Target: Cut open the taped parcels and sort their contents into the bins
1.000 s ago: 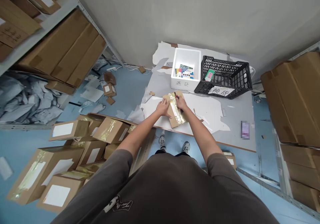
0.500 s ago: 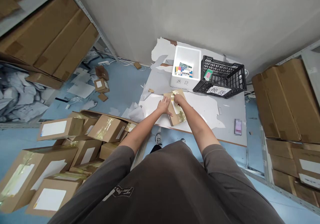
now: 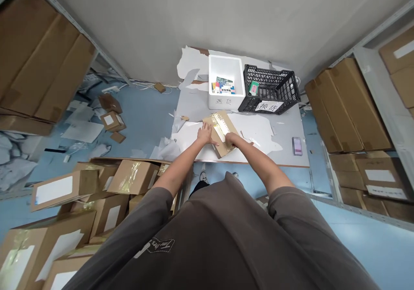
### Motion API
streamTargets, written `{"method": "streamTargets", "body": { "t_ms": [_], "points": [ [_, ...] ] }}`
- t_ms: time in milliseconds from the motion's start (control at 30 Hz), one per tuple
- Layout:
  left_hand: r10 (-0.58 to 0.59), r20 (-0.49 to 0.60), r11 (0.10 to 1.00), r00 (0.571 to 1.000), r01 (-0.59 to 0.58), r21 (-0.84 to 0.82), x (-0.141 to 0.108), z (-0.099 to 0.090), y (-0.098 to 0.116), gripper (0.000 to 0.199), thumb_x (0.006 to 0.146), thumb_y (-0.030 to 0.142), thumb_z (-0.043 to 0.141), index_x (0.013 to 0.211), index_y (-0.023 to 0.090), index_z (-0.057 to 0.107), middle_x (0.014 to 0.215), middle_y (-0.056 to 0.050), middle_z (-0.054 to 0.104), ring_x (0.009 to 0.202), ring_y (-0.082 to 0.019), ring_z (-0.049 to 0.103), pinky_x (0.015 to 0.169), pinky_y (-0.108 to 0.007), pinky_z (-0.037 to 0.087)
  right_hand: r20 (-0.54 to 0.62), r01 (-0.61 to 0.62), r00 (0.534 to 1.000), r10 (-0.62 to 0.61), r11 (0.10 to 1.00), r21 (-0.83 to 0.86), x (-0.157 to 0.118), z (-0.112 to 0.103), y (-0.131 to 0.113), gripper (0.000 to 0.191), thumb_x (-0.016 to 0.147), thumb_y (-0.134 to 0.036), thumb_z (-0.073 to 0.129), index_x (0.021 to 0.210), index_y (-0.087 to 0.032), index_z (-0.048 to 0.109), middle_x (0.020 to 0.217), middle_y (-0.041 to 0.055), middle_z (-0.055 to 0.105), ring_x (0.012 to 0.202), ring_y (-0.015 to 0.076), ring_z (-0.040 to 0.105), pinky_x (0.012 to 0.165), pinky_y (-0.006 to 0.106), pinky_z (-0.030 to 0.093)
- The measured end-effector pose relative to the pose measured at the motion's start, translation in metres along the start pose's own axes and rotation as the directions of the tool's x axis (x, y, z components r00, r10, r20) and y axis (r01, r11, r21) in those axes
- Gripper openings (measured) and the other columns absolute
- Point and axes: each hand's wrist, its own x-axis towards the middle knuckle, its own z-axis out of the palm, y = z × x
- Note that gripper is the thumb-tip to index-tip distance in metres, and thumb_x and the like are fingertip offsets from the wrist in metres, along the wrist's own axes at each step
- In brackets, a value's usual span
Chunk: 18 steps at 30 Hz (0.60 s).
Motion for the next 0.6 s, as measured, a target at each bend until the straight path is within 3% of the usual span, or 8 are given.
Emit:
{"method": "streamTargets", "body": {
  "t_ms": [200, 367, 467, 533, 600],
  "points": [
    [0.005, -0.005, 1.0, 1.0, -0.005, 0.012, 0.001, -0.001, 0.0, 0.165, 0.064, 0.099, 0.082, 0.186, 0.014, 0.012, 0.192, -0.024, 0.005, 0.178, -0.043, -0.009, 0.143, -0.057, 0.017, 0.105, -0.139, 0.986, 0.126, 0.982, 0.125, -0.053, 0.054, 0.04, 0.038, 0.103, -0.014, 0.068, 0.14, -0.008, 0.068, 0.087, 0.0185, 0.078, 0.063, 0.0285, 0.077, 0.062, 0.041, 0.068],
    [0.012, -0.006, 1.0, 1.0, -0.012, 0.022, 0.004, -0.003, 0.001, 0.162, 0.065, 0.097, 0.083, 0.186, 0.016, 0.012, 0.191, -0.027, 0.007, 0.179, -0.044, -0.004, 0.141, -0.06, 0.019, 0.005, -0.145, 0.988, 0.154, 0.924, 0.352, -0.072, 0.079, 0.057, 0.023, 0.1, -0.02, 0.075, 0.123, -0.014, 0.07, 0.082, 0.017, 0.074, 0.057, 0.0305, 0.074, 0.059, 0.046, 0.067],
    [0.029, -0.018, 0.999, 0.999, -0.028, 0.043, 0.002, -0.002, 0.001, 0.161, 0.066, 0.097, 0.083, 0.185, 0.014, 0.012, 0.19, -0.029, 0.01, 0.178, -0.047, -0.001, 0.141, -0.063, 0.019, 0.006, -0.125, 0.991, 0.133, 0.909, 0.398, -0.075, 0.082, 0.075, 0.02, 0.108, -0.033, 0.068, 0.118, -0.016, 0.067, 0.085, 0.0164, 0.075, 0.057, 0.0286, 0.072, 0.059, 0.042, 0.063],
    [0.032, -0.042, 0.998, 0.999, -0.029, 0.059, 0.0, -0.001, 0.002, 0.161, 0.067, 0.095, 0.083, 0.185, 0.013, 0.01, 0.189, -0.031, 0.012, 0.177, -0.049, -0.002, 0.14, -0.065, 0.017, -0.086, -0.101, 0.984, 0.156, 0.887, 0.45, -0.072, 0.081, 0.092, 0.027, 0.112, -0.043, 0.063, 0.121, -0.017, 0.063, 0.092, 0.0155, 0.077, 0.064, 0.0272, 0.074, 0.063, 0.037, 0.061],
    [0.065, -0.08, 0.996, 0.995, -0.06, 0.067, 0.0, -0.002, 0.005, 0.158, 0.069, 0.09, 0.087, 0.185, 0.014, 0.011, 0.189, -0.03, 0.012, 0.176, -0.053, -0.007, 0.14, -0.069, 0.013, -0.228, -0.104, 0.941, 0.25, 0.856, 0.507, -0.064, 0.079, 0.107, 0.038, 0.112, -0.053, 0.062, 0.125, -0.018, 0.059, 0.103, 0.0157, 0.078, 0.078, 0.0276, 0.076, 0.071, 0.034, 0.06]
  ]
}}
